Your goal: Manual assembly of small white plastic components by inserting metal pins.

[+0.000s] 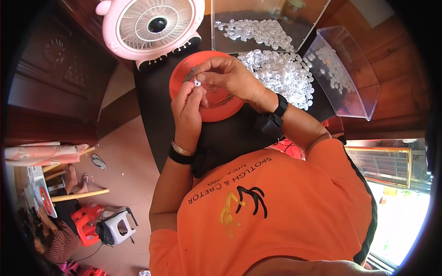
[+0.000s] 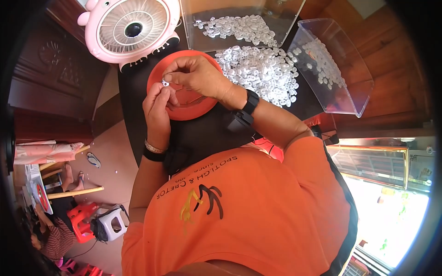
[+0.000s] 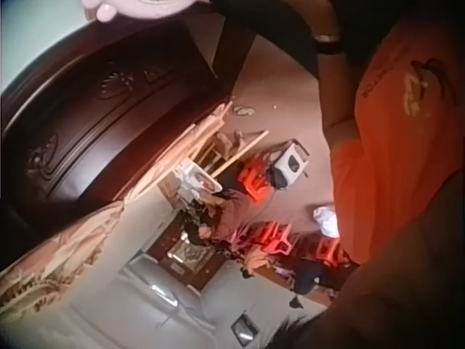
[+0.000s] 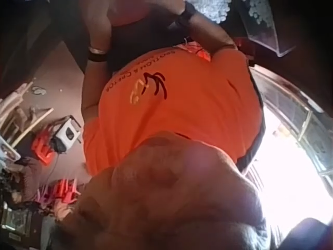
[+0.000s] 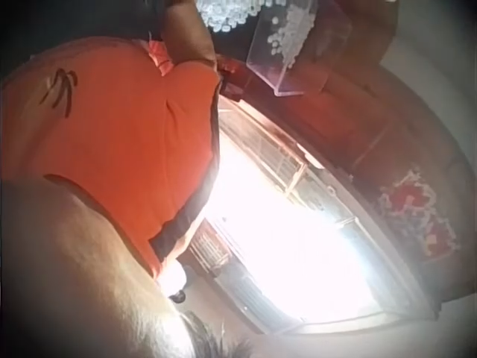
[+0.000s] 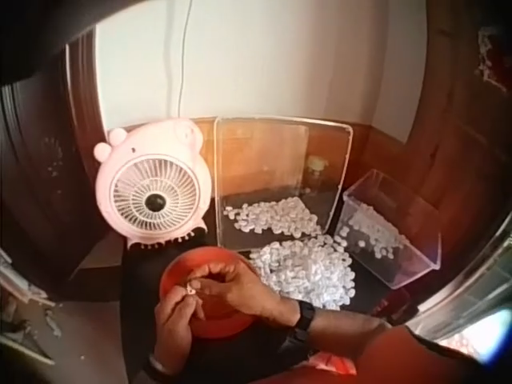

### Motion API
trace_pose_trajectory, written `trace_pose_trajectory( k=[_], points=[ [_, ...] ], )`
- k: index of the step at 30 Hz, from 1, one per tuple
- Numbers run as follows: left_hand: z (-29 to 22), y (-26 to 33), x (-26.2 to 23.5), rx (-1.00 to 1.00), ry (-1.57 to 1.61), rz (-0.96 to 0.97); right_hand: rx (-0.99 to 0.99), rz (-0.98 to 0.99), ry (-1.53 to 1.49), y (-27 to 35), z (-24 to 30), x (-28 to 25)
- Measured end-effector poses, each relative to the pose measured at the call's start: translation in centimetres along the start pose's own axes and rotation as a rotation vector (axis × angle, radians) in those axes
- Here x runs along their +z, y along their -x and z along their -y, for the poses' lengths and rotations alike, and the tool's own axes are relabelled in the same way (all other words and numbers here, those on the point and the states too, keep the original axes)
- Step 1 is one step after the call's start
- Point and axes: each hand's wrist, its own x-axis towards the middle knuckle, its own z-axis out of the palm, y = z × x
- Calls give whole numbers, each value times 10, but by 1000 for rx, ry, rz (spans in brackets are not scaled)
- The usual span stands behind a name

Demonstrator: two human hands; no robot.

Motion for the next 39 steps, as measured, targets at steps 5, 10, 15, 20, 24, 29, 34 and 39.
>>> trace_pose_trajectory(
  k=[5, 10, 15, 20, 24, 29, 34, 39],
  points=[
    [-1, 1, -3, -2, 2, -69, -74, 50, 80, 6, -1, 3],
    [-1, -2, -2, -87, 34, -17, -35, -2, -67, 6, -11, 5],
    [3, -3, -5, -47, 9, -2, -69, 0, -25, 6, -10, 6],
    [4, -4, -4, -46, 72, -83, -12, -6, 187, 10, -1, 2],
    [3, -4, -5, -84, -45, -8, -48, -18, 300, 10, -6, 1],
    [3, -5, -5, -41, 2, -40, -108, 61, 482, 11, 1, -6],
    [5, -7, -10, -71, 76, -136, -369, 287, 1063, 14, -14, -13],
    [3, -7, -9, -63, 64, -135, -335, 289, 1295, 17, -21, -3]
  ],
)
